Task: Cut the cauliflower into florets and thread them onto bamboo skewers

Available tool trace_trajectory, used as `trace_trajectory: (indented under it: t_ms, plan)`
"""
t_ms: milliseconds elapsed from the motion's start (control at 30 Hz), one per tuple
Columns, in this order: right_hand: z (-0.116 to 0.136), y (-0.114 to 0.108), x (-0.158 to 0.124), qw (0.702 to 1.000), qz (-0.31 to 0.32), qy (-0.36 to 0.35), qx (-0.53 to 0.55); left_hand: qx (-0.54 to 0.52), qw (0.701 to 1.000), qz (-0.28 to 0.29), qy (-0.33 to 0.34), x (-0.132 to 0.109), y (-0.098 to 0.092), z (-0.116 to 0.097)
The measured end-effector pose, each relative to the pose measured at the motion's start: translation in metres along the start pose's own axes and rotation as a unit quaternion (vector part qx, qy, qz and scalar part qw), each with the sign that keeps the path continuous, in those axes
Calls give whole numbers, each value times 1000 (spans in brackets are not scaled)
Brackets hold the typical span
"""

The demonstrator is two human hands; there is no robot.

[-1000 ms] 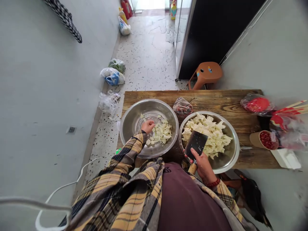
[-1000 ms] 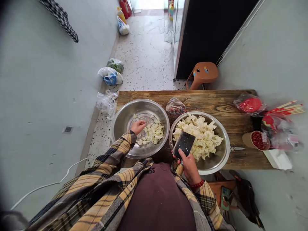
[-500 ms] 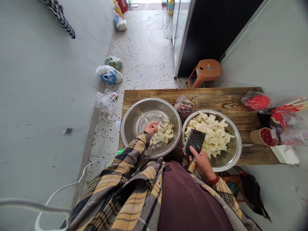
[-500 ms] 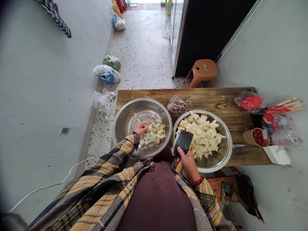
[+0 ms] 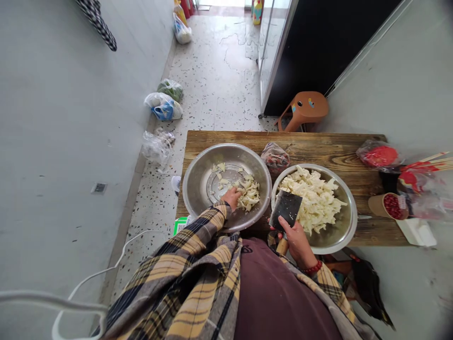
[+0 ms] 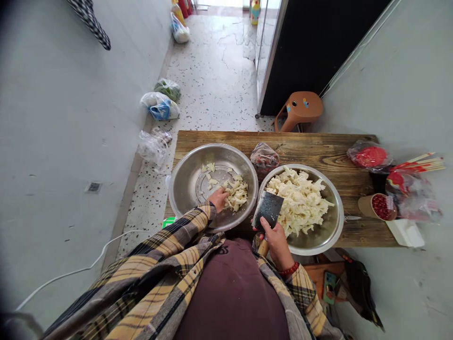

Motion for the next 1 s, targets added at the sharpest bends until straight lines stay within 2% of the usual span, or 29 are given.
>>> trace_trajectory:
  t_ms: [100,200,333,433,533,633,733,833,1000]
  plan:
    - [-1,-1,-1,1000,-5,2,4,-87,995,4,-47,-7,-9,17]
    - [-3,0,1,1000,-3,3,2,-196,977,8,-83,-17,-22,30]
    - [-3,5,5,1000,12,-4,-12,-331,938,-15,-101,-32,-42,26]
    - [4,11,7,998,25,-19,-50,-398,912,-18,-101,-41,-49,11]
    - [26,21,8,985,18,-70,-154,-436,895,-6,-97,-46,-48,-11]
    - [65,47,5,936,29,-190,-295,-452,887,19,-91,-49,-41,-35]
    - [94,86,-2,867,94,-304,-384,-458,883,58,-84,-54,-31,-59]
    - [98,106,-6,833,153,-333,-414,-460,878,106,-76,-62,-18,-77]
    - [88,99,-16,827,194,-331,-411,-455,871,169,-72,-76,-2,-91]
Point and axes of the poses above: each hand's wrist, its own x-axis towards the middle knuckle, its own y-axis out of the palm, z = x × y, the point moved 10 cm from there along x, towards the middle knuckle, and after that the axes turned 5 degrees about z, right-handed, at the moved point
